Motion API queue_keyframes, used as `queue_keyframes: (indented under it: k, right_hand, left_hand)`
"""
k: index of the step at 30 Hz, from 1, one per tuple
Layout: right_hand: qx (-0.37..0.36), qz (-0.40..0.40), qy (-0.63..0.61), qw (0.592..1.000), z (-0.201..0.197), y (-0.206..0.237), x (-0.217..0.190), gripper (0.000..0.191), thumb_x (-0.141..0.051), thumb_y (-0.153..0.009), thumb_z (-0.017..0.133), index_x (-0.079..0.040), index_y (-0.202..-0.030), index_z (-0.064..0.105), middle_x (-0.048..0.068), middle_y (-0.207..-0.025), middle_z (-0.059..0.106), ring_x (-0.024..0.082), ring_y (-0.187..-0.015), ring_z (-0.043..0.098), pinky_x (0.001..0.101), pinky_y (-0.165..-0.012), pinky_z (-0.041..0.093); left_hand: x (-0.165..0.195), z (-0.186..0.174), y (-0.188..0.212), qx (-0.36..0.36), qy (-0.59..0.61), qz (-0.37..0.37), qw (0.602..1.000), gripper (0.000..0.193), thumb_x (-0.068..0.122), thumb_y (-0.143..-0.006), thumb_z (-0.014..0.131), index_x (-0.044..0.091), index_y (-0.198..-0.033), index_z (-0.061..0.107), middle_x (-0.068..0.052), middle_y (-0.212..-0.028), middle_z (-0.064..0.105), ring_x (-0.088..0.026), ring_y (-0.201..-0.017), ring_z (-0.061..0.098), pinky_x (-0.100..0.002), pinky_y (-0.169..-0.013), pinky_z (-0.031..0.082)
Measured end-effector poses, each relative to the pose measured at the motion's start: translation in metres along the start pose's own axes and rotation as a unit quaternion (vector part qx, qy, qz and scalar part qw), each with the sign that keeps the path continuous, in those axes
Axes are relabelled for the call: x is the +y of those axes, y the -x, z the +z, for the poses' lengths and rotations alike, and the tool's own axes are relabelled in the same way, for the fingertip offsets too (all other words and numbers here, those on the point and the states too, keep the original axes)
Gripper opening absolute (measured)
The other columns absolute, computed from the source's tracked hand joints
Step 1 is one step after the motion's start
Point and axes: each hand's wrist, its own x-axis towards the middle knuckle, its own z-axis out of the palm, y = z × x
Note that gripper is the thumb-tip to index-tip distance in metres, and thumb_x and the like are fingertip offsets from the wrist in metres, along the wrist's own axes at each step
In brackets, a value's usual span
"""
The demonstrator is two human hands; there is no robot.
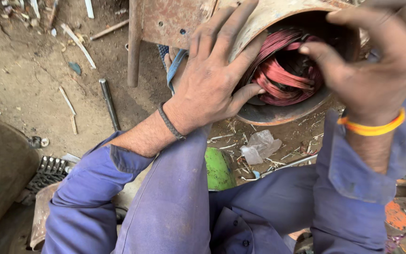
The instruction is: The person sits on the ground and uses a screwdriver and pliers to adjust and tighten copper windings inside a cylindrical metal housing. They repeatedly probe the coil, pull at the wires, and reposition the housing to access different sections.
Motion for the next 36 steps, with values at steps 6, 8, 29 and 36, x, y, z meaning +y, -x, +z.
queue_keyframes:
  k: [6, 8, 29, 36]
  right_hand:
    - [0.001, 0.060, -0.053, 0.997, 0.013, 0.008, 0.002, 0.022, 0.005, -0.090, 0.080, -0.001, -0.103, 0.063, 0.012, -0.120, 0.052, 0.024, -0.111, 0.057, 0.0335, -0.091, 0.046]
    - [0.004, 0.067, -0.047, 0.997, 0.016, 0.010, -0.003, 0.020, 0.007, -0.090, 0.078, -0.002, -0.100, 0.063, 0.013, -0.121, 0.049, 0.023, -0.113, 0.056, 0.0339, -0.092, 0.046]
    - [-0.013, 0.180, 0.038, 0.983, 0.023, 0.010, -0.062, 0.033, -0.002, -0.095, 0.075, -0.008, -0.127, 0.082, 0.013, -0.167, 0.041, 0.032, -0.151, 0.042, 0.0363, -0.128, 0.035]
    - [-0.020, 0.121, 0.035, 0.992, 0.014, 0.000, -0.056, 0.026, -0.002, -0.086, 0.080, -0.004, -0.113, 0.080, 0.017, -0.164, 0.042, 0.034, -0.152, 0.042, 0.0385, -0.127, 0.033]
  left_hand:
    - [0.001, 0.000, 0.003, 0.005, -0.015, 0.008, 1.000, 0.076, 0.045, -0.095, 0.081, 0.003, -0.152, 0.054, -0.022, -0.165, 0.025, -0.043, -0.152, 0.027, -0.059, -0.126, 0.024]
    - [0.002, 0.000, 0.003, 0.005, -0.023, 0.011, 1.000, 0.075, 0.044, -0.095, 0.080, 0.003, -0.152, 0.054, -0.023, -0.165, 0.025, -0.043, -0.152, 0.027, -0.059, -0.126, 0.024]
    - [0.009, -0.048, 0.014, 0.103, -0.016, 0.012, 0.994, 0.041, 0.018, -0.098, 0.083, 0.003, -0.132, 0.066, -0.019, -0.152, 0.045, -0.041, -0.142, 0.043, -0.053, -0.122, 0.038]
    - [0.004, -0.044, 0.019, 0.111, -0.007, -0.004, 0.994, 0.030, 0.017, -0.099, 0.086, 0.006, -0.121, 0.068, -0.016, -0.146, 0.049, -0.037, -0.138, 0.048, -0.049, -0.114, 0.042]
